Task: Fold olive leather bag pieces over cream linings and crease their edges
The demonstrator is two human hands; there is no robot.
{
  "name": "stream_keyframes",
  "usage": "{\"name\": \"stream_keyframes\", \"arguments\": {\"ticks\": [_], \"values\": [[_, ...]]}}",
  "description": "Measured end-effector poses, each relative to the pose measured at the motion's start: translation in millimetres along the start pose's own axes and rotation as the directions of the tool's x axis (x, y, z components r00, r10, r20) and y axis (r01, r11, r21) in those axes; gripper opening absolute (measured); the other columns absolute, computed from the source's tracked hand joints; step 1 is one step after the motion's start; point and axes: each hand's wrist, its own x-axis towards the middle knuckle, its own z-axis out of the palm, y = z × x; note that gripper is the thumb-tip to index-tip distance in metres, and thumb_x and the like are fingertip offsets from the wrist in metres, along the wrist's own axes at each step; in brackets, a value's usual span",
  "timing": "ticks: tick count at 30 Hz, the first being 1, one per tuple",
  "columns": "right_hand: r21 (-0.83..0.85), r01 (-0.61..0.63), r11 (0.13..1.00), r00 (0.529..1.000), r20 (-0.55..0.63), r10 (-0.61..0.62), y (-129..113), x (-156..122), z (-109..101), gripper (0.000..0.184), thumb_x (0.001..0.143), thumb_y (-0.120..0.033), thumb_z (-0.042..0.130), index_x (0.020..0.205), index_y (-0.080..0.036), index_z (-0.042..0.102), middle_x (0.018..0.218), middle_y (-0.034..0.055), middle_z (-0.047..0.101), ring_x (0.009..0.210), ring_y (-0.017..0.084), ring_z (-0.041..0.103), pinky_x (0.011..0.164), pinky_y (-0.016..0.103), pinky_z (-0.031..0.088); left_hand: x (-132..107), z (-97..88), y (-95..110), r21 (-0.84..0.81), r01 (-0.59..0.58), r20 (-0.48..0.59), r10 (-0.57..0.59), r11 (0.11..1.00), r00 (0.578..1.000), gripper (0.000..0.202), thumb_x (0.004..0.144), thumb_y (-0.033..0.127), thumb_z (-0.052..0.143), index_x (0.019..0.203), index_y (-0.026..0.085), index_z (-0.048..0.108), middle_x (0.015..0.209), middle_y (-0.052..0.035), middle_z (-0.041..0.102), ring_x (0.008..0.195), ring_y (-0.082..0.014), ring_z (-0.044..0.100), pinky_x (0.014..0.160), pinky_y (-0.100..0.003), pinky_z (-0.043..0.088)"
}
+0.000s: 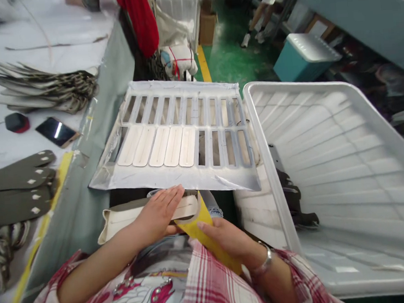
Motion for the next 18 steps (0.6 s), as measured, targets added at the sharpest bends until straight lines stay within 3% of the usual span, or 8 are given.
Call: {"name": "stream_keyframes", "arguments": {"ticks": [2,3,4,6,7,9,14,18], "values": [[0.097,0.089,0.991,0.988,-0.132,-0.076,-4,-16,-3,0.034,0.077,-0.045,0.059,0.086,-0.012,0.060,0.062,0.0013,0.054,0.048,0.009,0.045,0.044,0.022,0.039,-2,1.7,2,0.033,0.014,-0.011,-0.013,0.999,1.000,0.088,0.074,0.057,0.056,0.139,0.010,0.022,0.145,-0.0149,0.026,0.133,-0.0249,0.024,0.108,-0.041,0.018],[0.171,0.216,0.961,0.954,-0.246,-0.171,-8,-20,-2,0.031,0.074,-0.041,0.063,0.089,-0.014,0.059,0.062,-0.0010,0.051,0.050,0.008,0.044,0.046,0.021,0.040,-3,2.3,4,0.044,0.021,-0.020,-0.020,0.999,1.000,0.088,0.073,0.059,0.055,0.139,0.011,0.023,0.145,-0.0144,0.026,0.133,-0.0249,0.024,0.107,-0.041,0.018],[0.224,0.378,0.898,0.886,-0.369,-0.281,-11,-19,0,0.030,0.072,-0.036,0.066,0.092,-0.016,0.057,0.062,-0.0028,0.049,0.053,0.008,0.044,0.051,0.022,0.043,-4,2.8,5,0.050,0.027,-0.031,-0.025,0.998,0.999,0.088,0.073,0.060,0.055,0.139,0.012,0.023,0.145,-0.0139,0.025,0.133,-0.0250,0.025,0.107,-0.042,0.018],[0.239,0.651,0.721,0.695,-0.571,-0.438,-20,-6,8,0.031,0.069,-0.029,0.069,0.094,-0.019,0.054,0.066,-0.0046,0.045,0.059,0.008,0.044,0.062,0.025,0.048,-5,3.7,9,0.056,0.040,-0.061,-0.036,0.998,0.997,0.088,0.072,0.061,0.056,0.139,0.015,0.023,0.145,-0.0129,0.026,0.132,-0.0256,0.026,0.106,-0.044,0.020],[0.218,0.727,0.651,0.611,-0.639,-0.467,-25,4,13,0.029,0.070,-0.029,0.068,0.093,-0.020,0.052,0.067,-0.0050,0.044,0.058,0.008,0.043,0.063,0.026,0.048,-6,4.1,11,0.057,0.048,-0.077,-0.044,0.997,0.996,0.087,0.071,0.062,0.056,0.139,0.016,0.024,0.145,-0.0128,0.027,0.131,-0.0260,0.027,0.105,-0.045,0.020],[0.177,0.798,0.576,0.505,-0.717,-0.481,-33,24,21,0.024,0.072,-0.032,0.064,0.089,-0.020,0.050,0.068,-0.0054,0.041,0.053,0.006,0.039,0.056,0.023,0.046,-6,4.7,13,0.062,0.061,-0.102,-0.054,0.996,0.993,0.087,0.071,0.063,0.055,0.138,0.017,0.026,0.144,-0.0130,0.029,0.131,-0.0266,0.028,0.104,-0.046,0.022],[0.147,0.823,0.548,0.471,-0.717,-0.515,-40,51,26,0.027,0.077,-0.042,0.057,0.089,-0.021,0.047,0.068,-0.0055,0.039,0.046,0.004,0.030,0.042,0.019,0.032,-7,5.1,15,0.063,0.060,-0.126,-0.052,0.996,0.991,0.085,0.071,0.063,0.056,0.137,0.018,0.028,0.143,-0.0124,0.030,0.130,-0.0263,0.029,0.104,-0.044,0.023],[0.006,0.787,0.617,0.429,-0.725,-0.540,-38,58,29,0.032,0.079,-0.049,0.052,0.093,-0.022,0.046,0.060,-0.0069,0.034,0.045,0.006,0.029,0.041,0.020,0.028,-6,4.7,14,0.032,0.055,-0.127,-0.051,0.998,0.991,0.082,0.071,0.059,0.058,0.136,0.018,0.030,0.143,-0.0117,0.031,0.128,-0.0263,0.031,0.103,-0.043,0.024]]}}
